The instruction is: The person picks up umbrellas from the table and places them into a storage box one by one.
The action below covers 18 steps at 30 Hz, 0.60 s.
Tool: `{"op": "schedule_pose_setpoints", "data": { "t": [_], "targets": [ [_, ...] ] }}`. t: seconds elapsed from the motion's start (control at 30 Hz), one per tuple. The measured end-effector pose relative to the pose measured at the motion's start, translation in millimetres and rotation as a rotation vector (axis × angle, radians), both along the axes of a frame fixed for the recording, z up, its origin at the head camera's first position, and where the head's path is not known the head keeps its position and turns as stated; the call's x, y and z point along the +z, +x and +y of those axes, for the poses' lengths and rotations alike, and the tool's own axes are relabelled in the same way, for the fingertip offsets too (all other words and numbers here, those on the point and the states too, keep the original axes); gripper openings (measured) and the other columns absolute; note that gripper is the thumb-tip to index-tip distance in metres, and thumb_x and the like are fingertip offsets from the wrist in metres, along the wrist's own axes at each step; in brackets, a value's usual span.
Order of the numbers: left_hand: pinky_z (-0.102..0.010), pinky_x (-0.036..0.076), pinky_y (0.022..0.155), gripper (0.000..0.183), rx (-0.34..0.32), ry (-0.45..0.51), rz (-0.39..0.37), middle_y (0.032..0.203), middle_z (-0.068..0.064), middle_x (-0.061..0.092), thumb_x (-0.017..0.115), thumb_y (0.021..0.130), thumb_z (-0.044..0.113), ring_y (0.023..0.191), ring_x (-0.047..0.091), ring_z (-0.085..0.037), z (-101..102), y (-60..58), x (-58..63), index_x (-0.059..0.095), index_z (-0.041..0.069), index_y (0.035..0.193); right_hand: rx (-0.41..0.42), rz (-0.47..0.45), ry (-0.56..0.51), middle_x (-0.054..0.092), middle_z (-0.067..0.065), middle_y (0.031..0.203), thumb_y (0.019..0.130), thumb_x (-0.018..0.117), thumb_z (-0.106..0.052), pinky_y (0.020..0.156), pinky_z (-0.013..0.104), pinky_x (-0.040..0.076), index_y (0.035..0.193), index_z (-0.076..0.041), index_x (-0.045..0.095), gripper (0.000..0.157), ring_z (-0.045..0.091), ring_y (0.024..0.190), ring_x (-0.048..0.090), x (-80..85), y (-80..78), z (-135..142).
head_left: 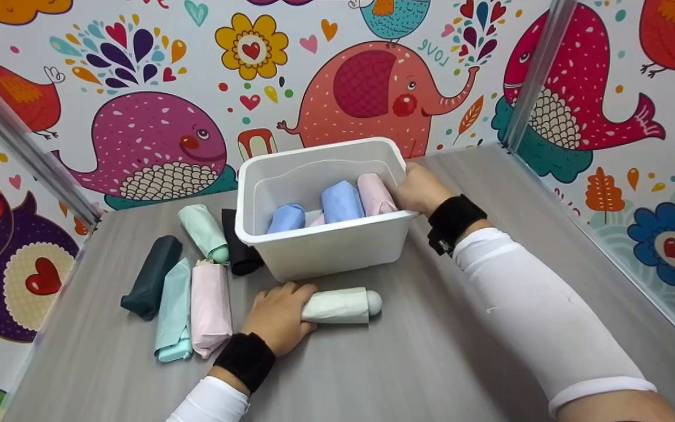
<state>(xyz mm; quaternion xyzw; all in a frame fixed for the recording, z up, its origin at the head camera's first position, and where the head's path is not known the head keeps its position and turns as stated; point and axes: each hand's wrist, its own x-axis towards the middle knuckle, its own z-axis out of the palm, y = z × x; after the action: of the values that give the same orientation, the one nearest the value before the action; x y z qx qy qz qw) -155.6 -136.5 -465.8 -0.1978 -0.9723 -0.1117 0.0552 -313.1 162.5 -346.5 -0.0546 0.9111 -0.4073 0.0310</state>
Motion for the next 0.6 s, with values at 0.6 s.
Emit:
{"op": "schedule_pose_setpoints", "data": {
  "t": [0.6],
  "targets": [
    [-0.058,0.048,0.094,0.054,-0.006,-0.022,0.021,0.116,-0.008,0.071,0.087,0.081,0.029,0.109,0.069,-0.035,3.0,4.3,5.4,0.066,0.019,0.129,-0.017,-0.034,-0.009,0.072,0.019,0.12,0.102,0.062,-0.041,0.101,0.05,0.052,0.132,-0.001,0.064,0.05,0.03,0.103,0.063,-0.3,0.3,-1.4]
  ]
}}
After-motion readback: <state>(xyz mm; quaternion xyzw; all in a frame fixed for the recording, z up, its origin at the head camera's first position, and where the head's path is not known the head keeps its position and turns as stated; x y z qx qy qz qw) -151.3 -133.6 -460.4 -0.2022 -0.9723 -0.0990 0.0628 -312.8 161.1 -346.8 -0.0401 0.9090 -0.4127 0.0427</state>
